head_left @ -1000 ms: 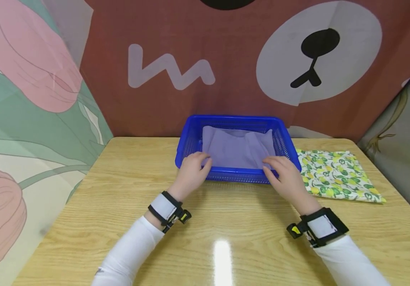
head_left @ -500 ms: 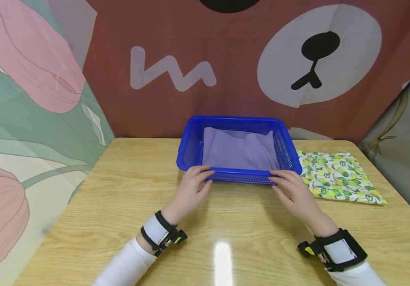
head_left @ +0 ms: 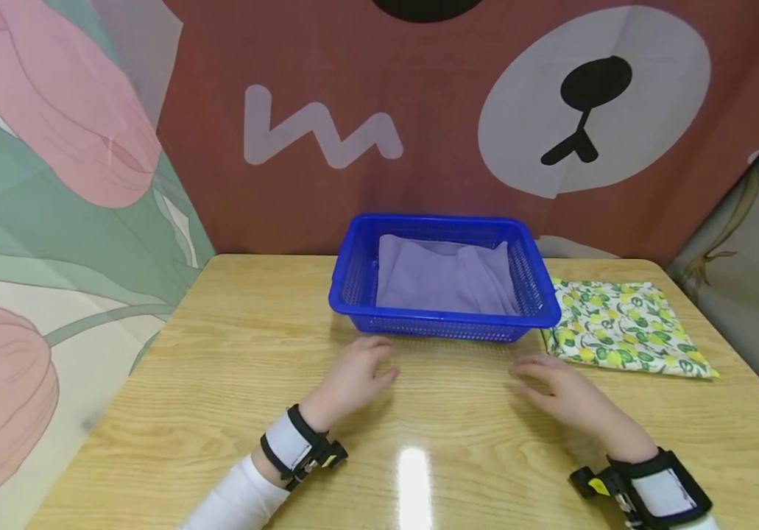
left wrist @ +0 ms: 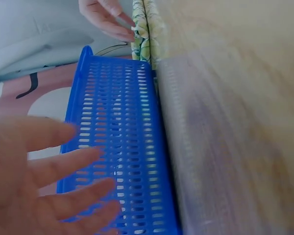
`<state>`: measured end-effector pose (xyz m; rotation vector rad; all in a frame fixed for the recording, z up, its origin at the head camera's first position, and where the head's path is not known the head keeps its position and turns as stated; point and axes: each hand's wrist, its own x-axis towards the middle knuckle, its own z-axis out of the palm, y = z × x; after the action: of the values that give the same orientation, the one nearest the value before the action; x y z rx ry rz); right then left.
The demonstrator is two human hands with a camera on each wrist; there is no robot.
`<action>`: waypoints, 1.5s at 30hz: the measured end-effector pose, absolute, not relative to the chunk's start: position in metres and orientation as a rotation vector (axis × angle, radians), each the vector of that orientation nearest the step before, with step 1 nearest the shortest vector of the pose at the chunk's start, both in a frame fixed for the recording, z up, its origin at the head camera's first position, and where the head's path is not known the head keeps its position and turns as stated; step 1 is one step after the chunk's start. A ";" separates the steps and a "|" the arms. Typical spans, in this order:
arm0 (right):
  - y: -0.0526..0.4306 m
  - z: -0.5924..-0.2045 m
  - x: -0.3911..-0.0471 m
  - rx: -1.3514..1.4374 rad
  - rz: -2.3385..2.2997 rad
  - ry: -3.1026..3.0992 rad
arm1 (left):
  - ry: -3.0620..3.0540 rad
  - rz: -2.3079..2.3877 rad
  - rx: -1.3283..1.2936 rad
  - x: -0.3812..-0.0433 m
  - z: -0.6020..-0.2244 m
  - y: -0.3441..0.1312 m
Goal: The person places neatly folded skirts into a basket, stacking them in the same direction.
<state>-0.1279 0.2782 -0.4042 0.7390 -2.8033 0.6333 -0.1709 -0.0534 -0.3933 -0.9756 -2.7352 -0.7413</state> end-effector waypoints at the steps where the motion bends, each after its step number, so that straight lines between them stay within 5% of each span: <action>1: 0.279 -0.405 -0.128 0.743 0.630 -2.848 | -2.776 -0.697 -0.999 -0.171 -0.396 -0.053; 8: 0.284 -0.410 -0.125 0.707 0.645 -3.030 | -2.946 -0.558 -1.081 -0.169 -0.405 -0.055; 26: 0.293 -0.415 -0.124 0.683 0.757 -3.107 | -3.207 -0.508 -0.822 -0.162 -0.407 -0.062; 45: 0.369 -0.394 -0.182 0.060 0.643 -3.122 | -3.216 -0.532 -0.813 -0.164 -0.409 -0.060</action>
<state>-0.1815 0.3695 -0.3939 0.0602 -3.1217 0.6428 -0.1640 -0.0598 -0.4088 -0.8134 -3.2158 -0.5324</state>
